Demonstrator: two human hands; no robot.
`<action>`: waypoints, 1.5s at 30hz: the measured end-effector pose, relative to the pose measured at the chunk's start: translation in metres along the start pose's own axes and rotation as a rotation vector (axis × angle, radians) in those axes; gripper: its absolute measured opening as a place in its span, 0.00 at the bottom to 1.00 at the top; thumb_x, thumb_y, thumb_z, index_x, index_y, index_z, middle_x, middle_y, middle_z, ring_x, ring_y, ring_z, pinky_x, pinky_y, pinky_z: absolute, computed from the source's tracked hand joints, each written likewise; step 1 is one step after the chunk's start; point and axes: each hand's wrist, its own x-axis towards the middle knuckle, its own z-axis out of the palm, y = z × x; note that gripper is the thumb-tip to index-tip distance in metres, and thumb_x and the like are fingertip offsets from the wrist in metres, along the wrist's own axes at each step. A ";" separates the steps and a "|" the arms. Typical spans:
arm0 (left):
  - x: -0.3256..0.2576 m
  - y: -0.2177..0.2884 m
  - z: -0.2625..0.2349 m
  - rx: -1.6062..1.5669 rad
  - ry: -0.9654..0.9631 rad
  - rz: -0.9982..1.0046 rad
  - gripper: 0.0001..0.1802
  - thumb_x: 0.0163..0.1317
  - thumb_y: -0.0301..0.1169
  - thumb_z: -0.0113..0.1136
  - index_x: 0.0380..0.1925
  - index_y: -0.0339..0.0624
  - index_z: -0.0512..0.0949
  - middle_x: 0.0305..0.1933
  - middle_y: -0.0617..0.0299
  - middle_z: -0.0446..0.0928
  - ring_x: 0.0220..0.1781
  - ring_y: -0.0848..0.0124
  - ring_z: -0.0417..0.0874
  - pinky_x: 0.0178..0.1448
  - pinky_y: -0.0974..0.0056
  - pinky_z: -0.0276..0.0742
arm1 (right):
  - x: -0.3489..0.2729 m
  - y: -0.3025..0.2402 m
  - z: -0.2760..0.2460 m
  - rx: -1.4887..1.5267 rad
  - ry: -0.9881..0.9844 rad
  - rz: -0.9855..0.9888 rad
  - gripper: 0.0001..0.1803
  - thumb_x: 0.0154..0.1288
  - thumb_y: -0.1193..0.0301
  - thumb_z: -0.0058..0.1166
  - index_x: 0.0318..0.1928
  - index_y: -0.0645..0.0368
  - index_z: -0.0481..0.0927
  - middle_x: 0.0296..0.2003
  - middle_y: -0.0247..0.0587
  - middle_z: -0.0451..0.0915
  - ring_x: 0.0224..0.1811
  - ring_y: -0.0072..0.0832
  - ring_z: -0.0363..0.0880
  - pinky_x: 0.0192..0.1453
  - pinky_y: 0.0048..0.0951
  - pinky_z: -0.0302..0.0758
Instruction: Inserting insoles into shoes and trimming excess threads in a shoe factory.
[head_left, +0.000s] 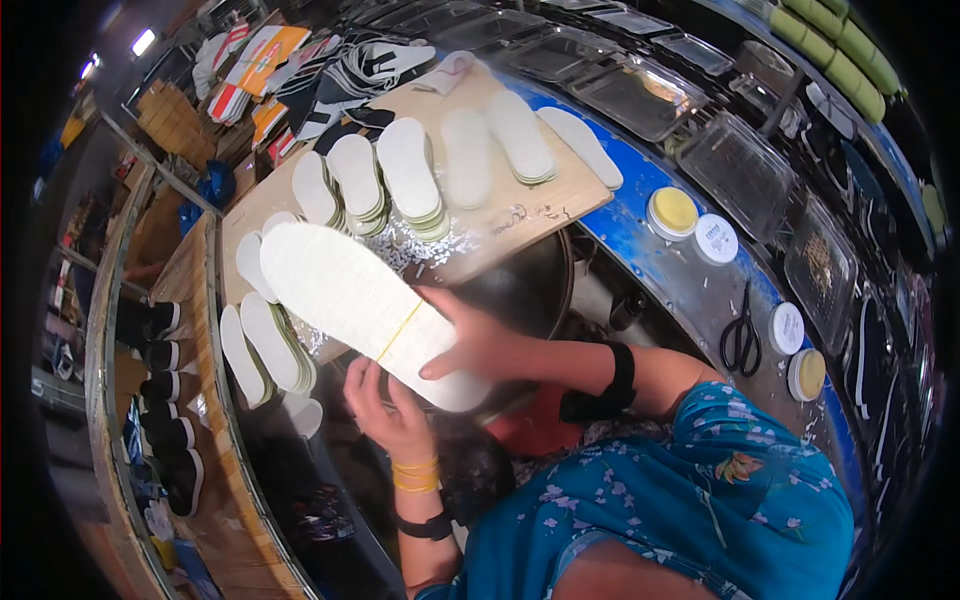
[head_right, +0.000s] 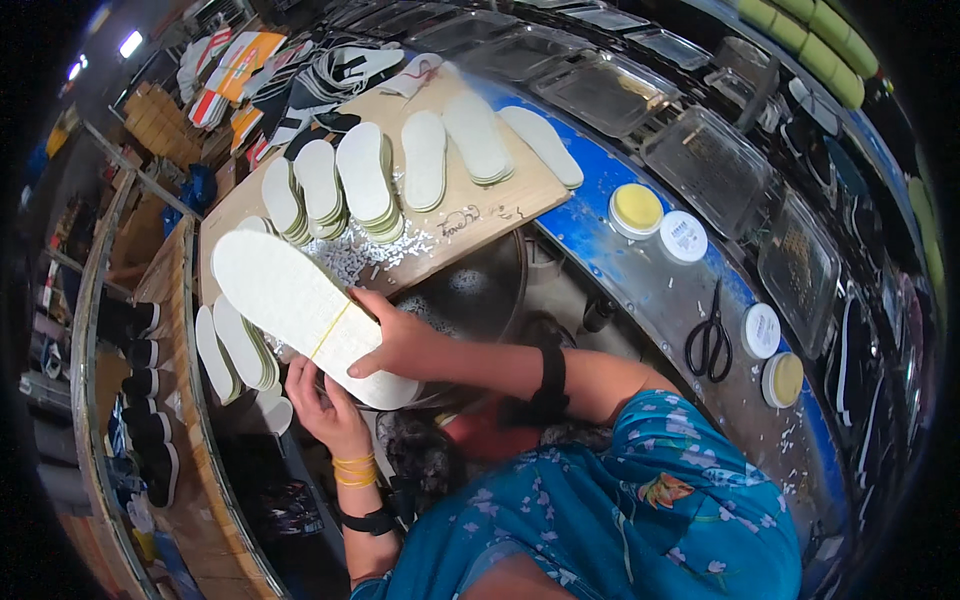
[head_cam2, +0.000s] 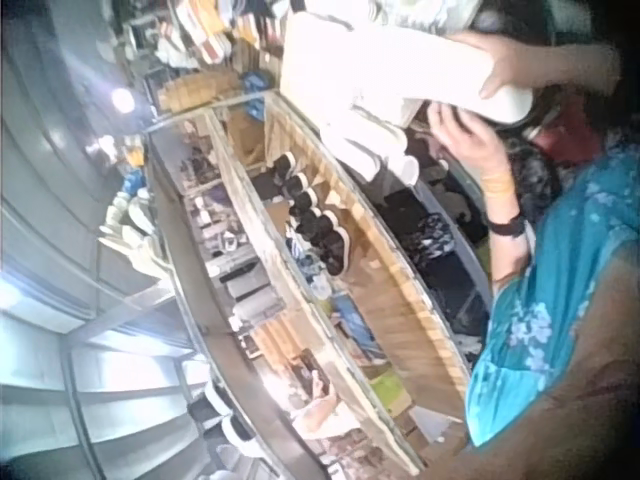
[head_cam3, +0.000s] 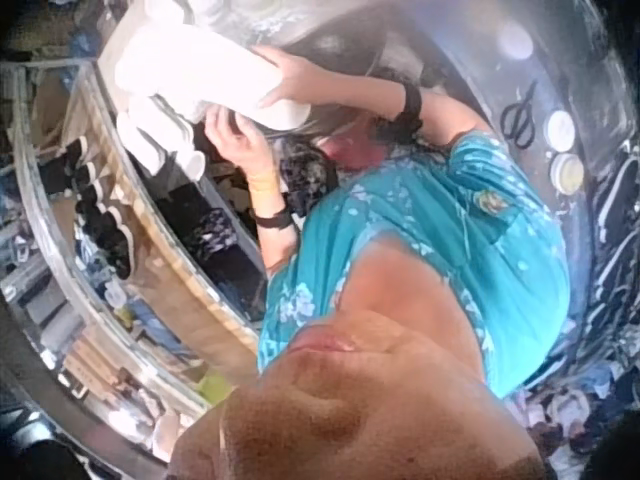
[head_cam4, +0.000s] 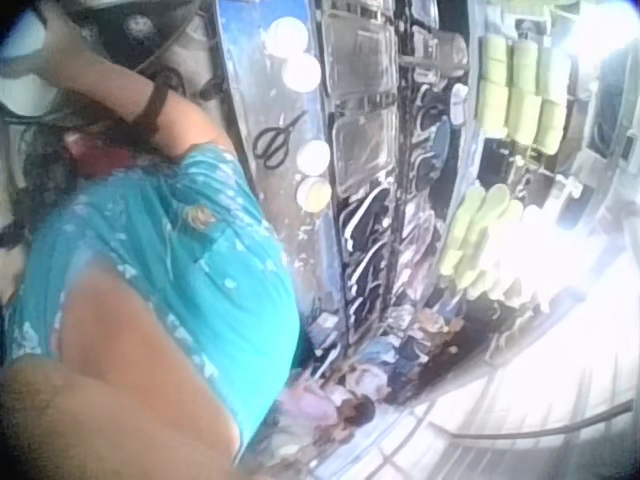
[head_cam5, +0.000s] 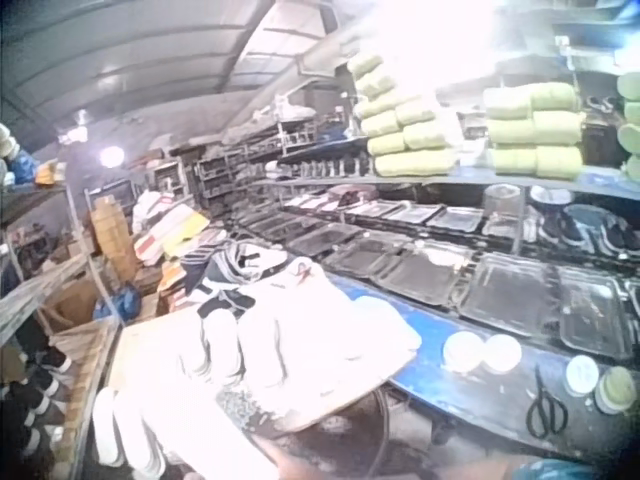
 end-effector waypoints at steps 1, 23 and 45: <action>0.003 0.003 -0.007 -0.009 -0.086 0.020 0.14 0.53 0.23 0.53 0.41 0.32 0.71 0.46 0.46 0.68 0.49 0.52 0.70 0.52 0.56 0.65 | -0.004 -0.002 -0.004 -0.046 -0.042 -0.022 0.54 0.38 0.66 0.67 0.63 0.66 0.48 0.57 0.49 0.62 0.58 0.32 0.62 0.60 0.31 0.61; 0.063 -0.045 -0.055 0.200 0.019 0.078 0.40 0.54 0.33 0.56 0.64 0.41 0.47 0.67 0.50 0.48 0.66 0.55 0.53 0.66 0.56 0.49 | -0.062 -0.009 -0.084 -0.447 -0.693 0.340 0.45 0.39 0.66 0.64 0.61 0.57 0.58 0.54 0.46 0.67 0.56 0.34 0.65 0.60 0.33 0.61; -0.063 -0.081 0.058 0.323 -0.676 -0.089 0.11 0.57 0.32 0.49 0.36 0.41 0.77 0.33 0.54 0.77 0.35 0.55 0.78 0.39 0.57 0.73 | 0.176 0.046 -0.170 0.114 0.572 0.068 0.25 0.51 0.62 0.55 0.47 0.66 0.71 0.35 0.47 0.78 0.38 0.36 0.77 0.43 0.35 0.73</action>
